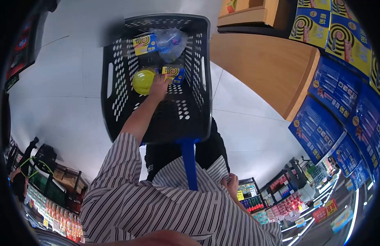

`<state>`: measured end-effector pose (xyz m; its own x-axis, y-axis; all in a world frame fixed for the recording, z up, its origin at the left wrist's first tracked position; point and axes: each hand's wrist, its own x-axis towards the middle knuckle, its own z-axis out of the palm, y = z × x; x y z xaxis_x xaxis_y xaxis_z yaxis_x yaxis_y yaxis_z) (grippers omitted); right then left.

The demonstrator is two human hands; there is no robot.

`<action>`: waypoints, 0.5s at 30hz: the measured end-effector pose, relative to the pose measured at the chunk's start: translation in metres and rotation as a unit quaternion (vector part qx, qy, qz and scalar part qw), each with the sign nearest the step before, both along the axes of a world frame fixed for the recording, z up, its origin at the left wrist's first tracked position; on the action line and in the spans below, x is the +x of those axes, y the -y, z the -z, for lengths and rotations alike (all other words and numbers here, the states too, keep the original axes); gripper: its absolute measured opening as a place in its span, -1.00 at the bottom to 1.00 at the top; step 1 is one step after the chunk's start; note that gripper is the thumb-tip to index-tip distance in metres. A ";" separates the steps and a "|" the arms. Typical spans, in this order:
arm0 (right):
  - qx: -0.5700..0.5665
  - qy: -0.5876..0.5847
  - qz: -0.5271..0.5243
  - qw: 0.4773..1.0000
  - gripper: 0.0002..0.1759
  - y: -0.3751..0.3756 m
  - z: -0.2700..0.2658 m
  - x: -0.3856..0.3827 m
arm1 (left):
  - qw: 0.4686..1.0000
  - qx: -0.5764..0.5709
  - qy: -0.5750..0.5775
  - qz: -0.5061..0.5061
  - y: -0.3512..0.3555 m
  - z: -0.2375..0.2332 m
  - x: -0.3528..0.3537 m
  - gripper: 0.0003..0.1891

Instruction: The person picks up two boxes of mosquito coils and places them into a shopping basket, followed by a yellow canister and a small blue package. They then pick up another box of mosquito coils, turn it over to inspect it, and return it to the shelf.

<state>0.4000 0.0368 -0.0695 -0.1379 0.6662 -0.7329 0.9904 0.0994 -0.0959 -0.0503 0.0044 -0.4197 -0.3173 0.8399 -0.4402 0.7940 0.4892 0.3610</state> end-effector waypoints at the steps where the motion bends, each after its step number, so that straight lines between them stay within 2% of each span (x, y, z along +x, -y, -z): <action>1: -0.016 0.020 0.031 0.999 -0.53 0.000 -0.002 -0.001 | 0.998 0.036 -0.043 0.037 0.001 0.016 0.002 -0.65; 2: -0.012 0.027 0.028 0.999 -0.53 -0.003 -0.002 0.000 | 0.991 0.069 -0.084 0.074 0.004 0.029 0.008 -0.70; 4: -0.035 0.031 0.034 0.998 -0.55 -0.005 -0.007 -0.002 | 0.989 0.074 -0.091 0.085 0.002 0.037 0.012 -0.72; 6: -0.035 0.019 0.025 0.999 -0.57 -0.005 -0.003 0.004 | 0.995 0.001 -0.067 0.079 -0.002 0.042 0.015 -0.73; 7: -0.029 0.019 0.002 0.999 -0.58 -0.006 -0.002 0.003 | 0.999 -0.030 -0.005 0.044 -0.005 0.046 0.015 -0.70; 8: -0.023 0.018 -0.020 0.999 -0.59 -0.009 -0.002 0.002 | 0.999 -0.034 -0.001 0.043 -0.006 0.048 0.019 -0.70; 10: -0.044 0.019 -0.012 0.999 -0.60 -0.014 -0.002 0.006 | 0.979 -0.055 0.105 -0.164 -0.009 0.049 0.027 -0.63; 11: -0.045 0.028 -0.008 0.999 -0.60 -0.017 -0.001 0.003 | 0.966 -0.039 0.118 -0.225 -0.008 0.058 0.031 -0.52; 12: -0.045 0.037 -0.004 0.998 -0.59 -0.018 -0.001 0.003 | 0.966 -0.041 0.117 -0.228 -0.009 0.058 0.030 -0.52; 14: -0.050 0.031 -0.005 0.998 -0.58 -0.023 0.000 0.007 | 0.918 -0.082 0.189 -0.338 -0.012 0.056 0.028 -0.37; 15: -0.060 0.047 0.008 0.997 -0.60 -0.026 0.001 0.008 | 0.918 -0.082 0.187 -0.340 -0.013 0.055 0.028 -0.37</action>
<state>0.4083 0.0628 -0.0709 -0.0561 0.5745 -0.8166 0.9969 0.0777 -0.0138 -0.0227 0.0175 -0.4744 -0.5442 0.4169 -0.7280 0.1209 0.8977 0.4237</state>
